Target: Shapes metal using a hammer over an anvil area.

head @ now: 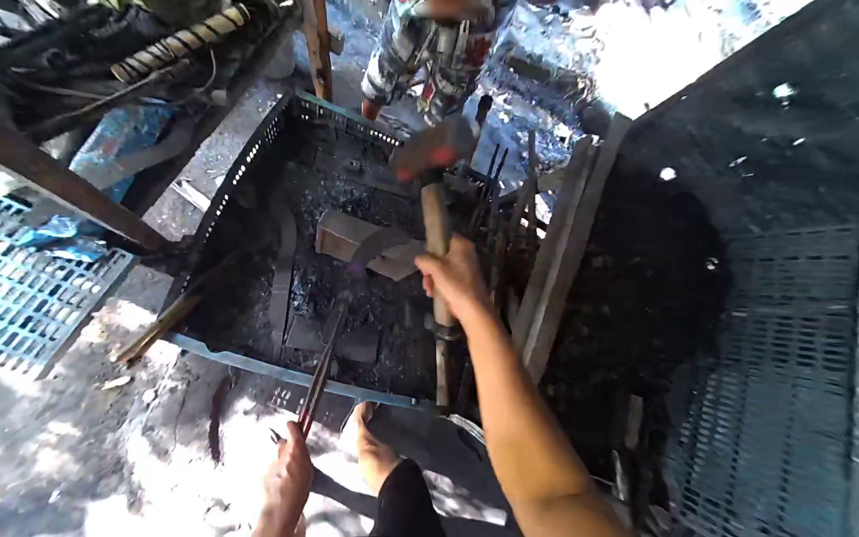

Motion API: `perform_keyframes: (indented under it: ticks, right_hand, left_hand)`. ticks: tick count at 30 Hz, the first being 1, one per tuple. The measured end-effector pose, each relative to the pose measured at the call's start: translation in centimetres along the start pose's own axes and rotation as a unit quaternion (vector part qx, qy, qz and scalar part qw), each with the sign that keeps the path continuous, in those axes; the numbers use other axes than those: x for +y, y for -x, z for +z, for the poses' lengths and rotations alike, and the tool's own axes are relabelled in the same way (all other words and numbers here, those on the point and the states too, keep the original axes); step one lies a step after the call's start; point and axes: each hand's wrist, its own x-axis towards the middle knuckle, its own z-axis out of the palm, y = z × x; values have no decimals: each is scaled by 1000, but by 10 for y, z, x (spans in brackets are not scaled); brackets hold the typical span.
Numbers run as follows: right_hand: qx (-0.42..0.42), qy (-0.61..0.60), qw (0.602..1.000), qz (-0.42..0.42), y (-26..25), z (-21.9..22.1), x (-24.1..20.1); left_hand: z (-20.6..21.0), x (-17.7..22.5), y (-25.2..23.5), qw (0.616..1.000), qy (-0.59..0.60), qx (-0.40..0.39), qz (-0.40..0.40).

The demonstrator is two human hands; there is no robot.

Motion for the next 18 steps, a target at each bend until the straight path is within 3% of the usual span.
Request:
perform_keyframes:
  ticks: [4,6,8,10,12,15,16,18]
  right_hand:
    - [107,140,973,-152,62,-84,-82]
    - [191,199,939,-206,66,-100,-103]
    - [269,196,911,-242,49,-84,-99]
    - [295,177,910,-233,23,-40,-62]
    - [238,176,941,-162,-10,23,12]
    - [31,118,990,64,-61,99,109]
    - [-16,48,992,113,-64,100,109]
    - [-31,-98,989,104,-50,67,57]
  left_hand:
    - [4,1,-19,1000,3,3,9]
    - [3,1,-20,1000,-7,0,-1]
    - [3,3,-21,1000,-7,-8,-6]
    - [9,4,-24,1000,1,-13,-7]
    - [18,3,-31,1000,16,-5,-7]
    - [27,5,-31,1000,16,4,-11]
    - [24,7,-24,1000,11,0,-13]
    - [12,15,-18,1000,8,7,-11]
